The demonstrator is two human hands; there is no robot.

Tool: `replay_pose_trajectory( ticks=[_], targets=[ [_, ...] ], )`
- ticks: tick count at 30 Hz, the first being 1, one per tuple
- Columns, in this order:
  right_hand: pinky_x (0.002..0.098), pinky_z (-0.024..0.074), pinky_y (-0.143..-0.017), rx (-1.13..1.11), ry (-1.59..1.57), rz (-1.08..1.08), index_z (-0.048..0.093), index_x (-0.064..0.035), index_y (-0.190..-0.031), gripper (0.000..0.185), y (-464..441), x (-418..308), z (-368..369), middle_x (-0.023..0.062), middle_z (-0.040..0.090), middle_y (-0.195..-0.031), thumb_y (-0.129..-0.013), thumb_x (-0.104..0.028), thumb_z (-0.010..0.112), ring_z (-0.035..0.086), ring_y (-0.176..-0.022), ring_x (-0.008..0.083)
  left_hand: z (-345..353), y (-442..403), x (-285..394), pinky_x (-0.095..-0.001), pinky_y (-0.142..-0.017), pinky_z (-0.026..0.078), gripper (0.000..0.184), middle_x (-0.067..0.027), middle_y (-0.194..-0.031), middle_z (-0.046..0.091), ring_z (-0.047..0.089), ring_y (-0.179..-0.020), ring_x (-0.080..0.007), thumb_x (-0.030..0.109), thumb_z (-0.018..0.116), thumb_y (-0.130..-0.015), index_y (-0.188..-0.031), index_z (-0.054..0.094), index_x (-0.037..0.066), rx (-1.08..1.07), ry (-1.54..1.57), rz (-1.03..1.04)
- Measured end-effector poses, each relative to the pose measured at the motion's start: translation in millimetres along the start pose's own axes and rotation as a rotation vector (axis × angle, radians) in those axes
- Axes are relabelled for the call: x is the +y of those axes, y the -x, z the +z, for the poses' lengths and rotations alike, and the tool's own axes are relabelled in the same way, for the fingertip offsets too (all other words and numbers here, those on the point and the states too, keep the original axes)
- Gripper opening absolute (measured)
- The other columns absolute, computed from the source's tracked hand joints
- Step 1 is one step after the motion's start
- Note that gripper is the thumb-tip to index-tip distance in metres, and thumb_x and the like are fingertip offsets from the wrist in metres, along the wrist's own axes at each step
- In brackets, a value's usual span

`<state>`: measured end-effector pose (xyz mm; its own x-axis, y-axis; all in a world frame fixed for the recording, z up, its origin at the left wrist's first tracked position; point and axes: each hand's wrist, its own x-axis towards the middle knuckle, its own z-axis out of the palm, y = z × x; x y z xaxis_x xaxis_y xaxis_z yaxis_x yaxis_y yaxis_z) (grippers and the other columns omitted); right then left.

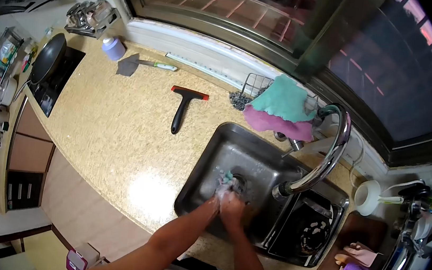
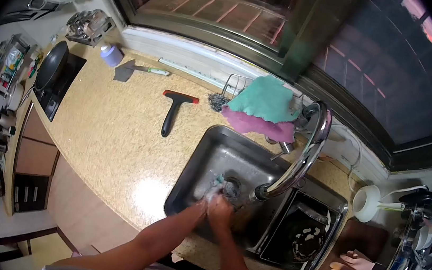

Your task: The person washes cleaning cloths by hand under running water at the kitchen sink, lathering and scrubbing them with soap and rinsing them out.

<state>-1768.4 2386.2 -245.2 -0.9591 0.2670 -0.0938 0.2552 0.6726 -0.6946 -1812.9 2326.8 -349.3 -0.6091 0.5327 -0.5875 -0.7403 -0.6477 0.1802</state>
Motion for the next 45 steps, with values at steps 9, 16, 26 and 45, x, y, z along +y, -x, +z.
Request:
replay_pose_trajectory(
  ticks=[9, 16, 26, 45],
  targets=[
    [0.0386, 0.0488, -0.066, 0.048, -0.256, 0.202, 0.058, -0.0009, -0.099, 0.024, -28.1, 44.5, 12.4, 0.0167, 0.063, -0.084, -0.087, -0.022, 0.058, 0.061, -0.071, 0.0293, 37.3, 16.9, 14.6, -0.0351, -0.066, 0.051, 0.059, -0.0068, -0.075, 0.063, 0.061, -0.07, -0.0209, 0.061, 0.034, -0.09, -0.087, 0.062, 0.009, 0.252, -0.163, -0.385],
    [0.0303, 0.0459, -0.047, -0.068, -0.558, 0.25, 0.056, -0.0019, -0.099, 0.014, 31.4, -19.4, 6.2, 0.0088, 0.059, -0.077, -0.086, -0.008, 0.058, 0.055, -0.057, 0.0166, -16.1, -7.4, 17.7, -0.0375, -0.055, 0.051, 0.029, -0.0083, -0.075, 0.059, 0.06, -0.063, -0.0253, 0.043, 0.052, -0.089, -0.092, 0.053, 0.014, 0.14, -0.005, -0.231],
    [0.0416, 0.0426, -0.056, 0.073, -0.074, 0.033, 0.057, 0.0016, -0.07, 0.033, -32.8, 5.9, 16.6, 0.0205, 0.057, -0.065, -0.089, -0.026, 0.057, 0.053, -0.055, 0.0291, 4.4, -2.7, 0.2, -0.0303, -0.067, 0.051, 0.02, -0.0013, -0.084, 0.061, 0.061, -0.081, -0.0184, 0.033, 0.052, -0.092, -0.104, 0.054, 0.016, 0.159, 0.189, -0.108],
    [0.0326, 0.0452, -0.06, -0.173, -0.387, 0.467, 0.056, 0.0007, -0.073, 0.027, -22.5, 61.0, 6.9, 0.0086, 0.059, -0.064, -0.082, -0.023, 0.064, 0.054, -0.06, 0.0167, 26.6, 1.0, 34.1, -0.037, -0.067, 0.052, 0.047, -0.0096, -0.093, 0.061, 0.062, -0.082, -0.0231, 0.054, 0.042, -0.091, -0.104, 0.057, 0.012, 0.163, 0.22, -0.097]
  ],
)
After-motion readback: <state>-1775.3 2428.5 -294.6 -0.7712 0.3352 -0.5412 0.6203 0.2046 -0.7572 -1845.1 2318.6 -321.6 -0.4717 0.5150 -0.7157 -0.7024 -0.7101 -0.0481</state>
